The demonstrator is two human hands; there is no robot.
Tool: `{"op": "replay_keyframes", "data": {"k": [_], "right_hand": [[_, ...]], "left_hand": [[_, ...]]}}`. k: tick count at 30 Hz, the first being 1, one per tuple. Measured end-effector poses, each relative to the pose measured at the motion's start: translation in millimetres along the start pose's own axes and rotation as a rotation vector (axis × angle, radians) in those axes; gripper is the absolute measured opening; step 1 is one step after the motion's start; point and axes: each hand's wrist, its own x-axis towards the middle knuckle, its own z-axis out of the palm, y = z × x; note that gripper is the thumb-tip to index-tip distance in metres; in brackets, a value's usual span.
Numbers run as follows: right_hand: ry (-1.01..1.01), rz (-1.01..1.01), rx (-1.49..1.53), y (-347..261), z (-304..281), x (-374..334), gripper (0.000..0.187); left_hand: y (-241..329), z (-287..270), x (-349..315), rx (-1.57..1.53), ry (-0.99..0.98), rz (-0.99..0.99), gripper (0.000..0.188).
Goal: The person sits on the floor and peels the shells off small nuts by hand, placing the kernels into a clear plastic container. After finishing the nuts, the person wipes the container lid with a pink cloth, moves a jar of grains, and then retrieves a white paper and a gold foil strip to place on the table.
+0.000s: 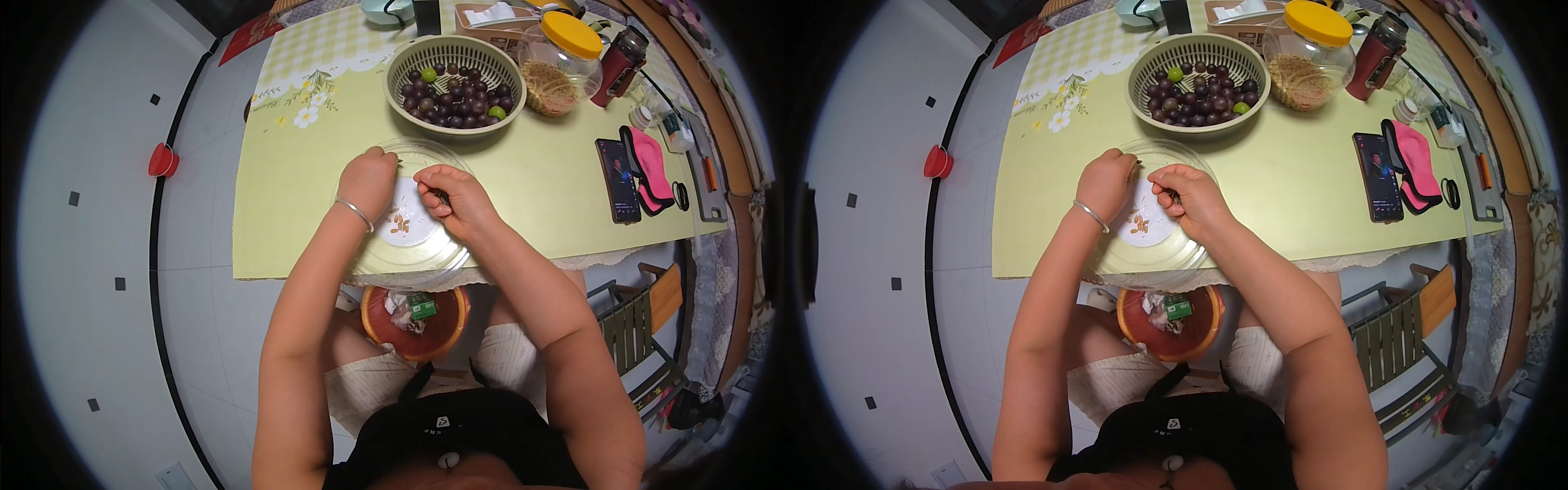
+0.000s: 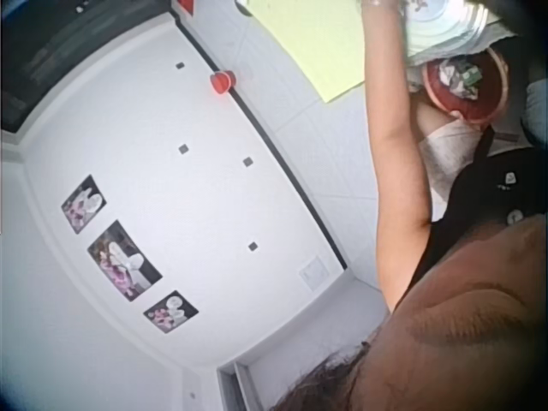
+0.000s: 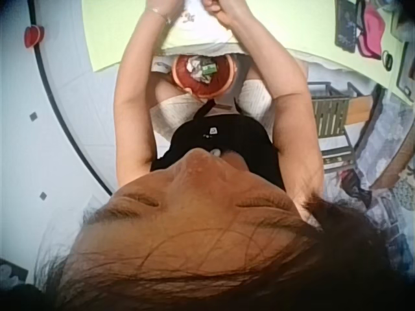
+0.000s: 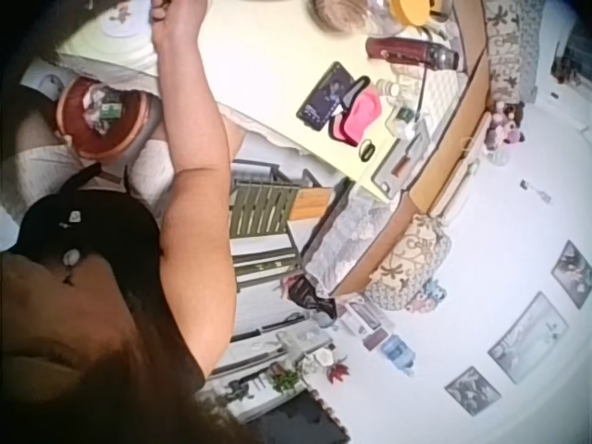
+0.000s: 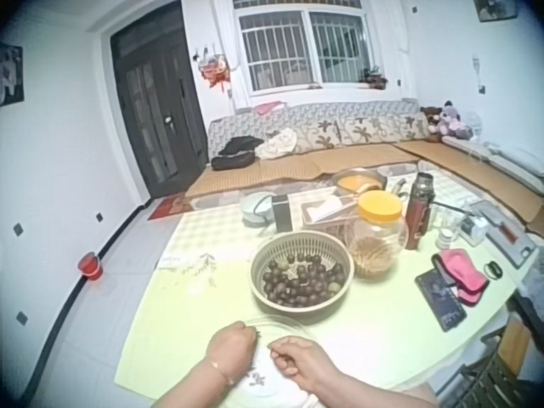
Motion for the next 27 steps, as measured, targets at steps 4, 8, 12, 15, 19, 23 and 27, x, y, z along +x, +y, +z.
{"op": "replay_keyframes", "data": {"k": [4,8,12,15,19,23,27], "right_hand": [[0.08,-0.047,-0.147,4.7,9.0,-3.0,0.005],[0.078,-0.051,-0.267,6.4,18.7,-10.2,0.004],[0.059,-0.078,-0.296,12.8,19.4,-13.3,0.005],[0.081,-0.092,-0.323,11.9,22.0,-15.8,0.005],[0.104,-0.075,-0.342,7.9,23.6,-18.5,0.006],[0.151,-0.199,-0.508,16.4,18.7,-15.1,0.01],[0.167,-0.257,-0.689,20.6,15.8,-13.0,0.011]], "left_hand": [[16.8,-27.5,-21.7,-0.333,0.149,-0.075,0.013],[35.2,-35.1,-42.7,-0.435,0.199,-0.103,0.016],[46.1,-29.7,-56.7,-0.398,0.255,-0.083,0.021],[52.1,-25.9,-59.0,-0.358,0.315,-0.073,0.022],[58.1,-23.6,-59.3,-0.327,0.339,-0.072,0.022],[56.6,-13.5,-60.1,-0.277,0.37,-0.024,0.024],[57.1,-11.3,-63.2,-0.207,0.327,-0.012,0.029]]}}
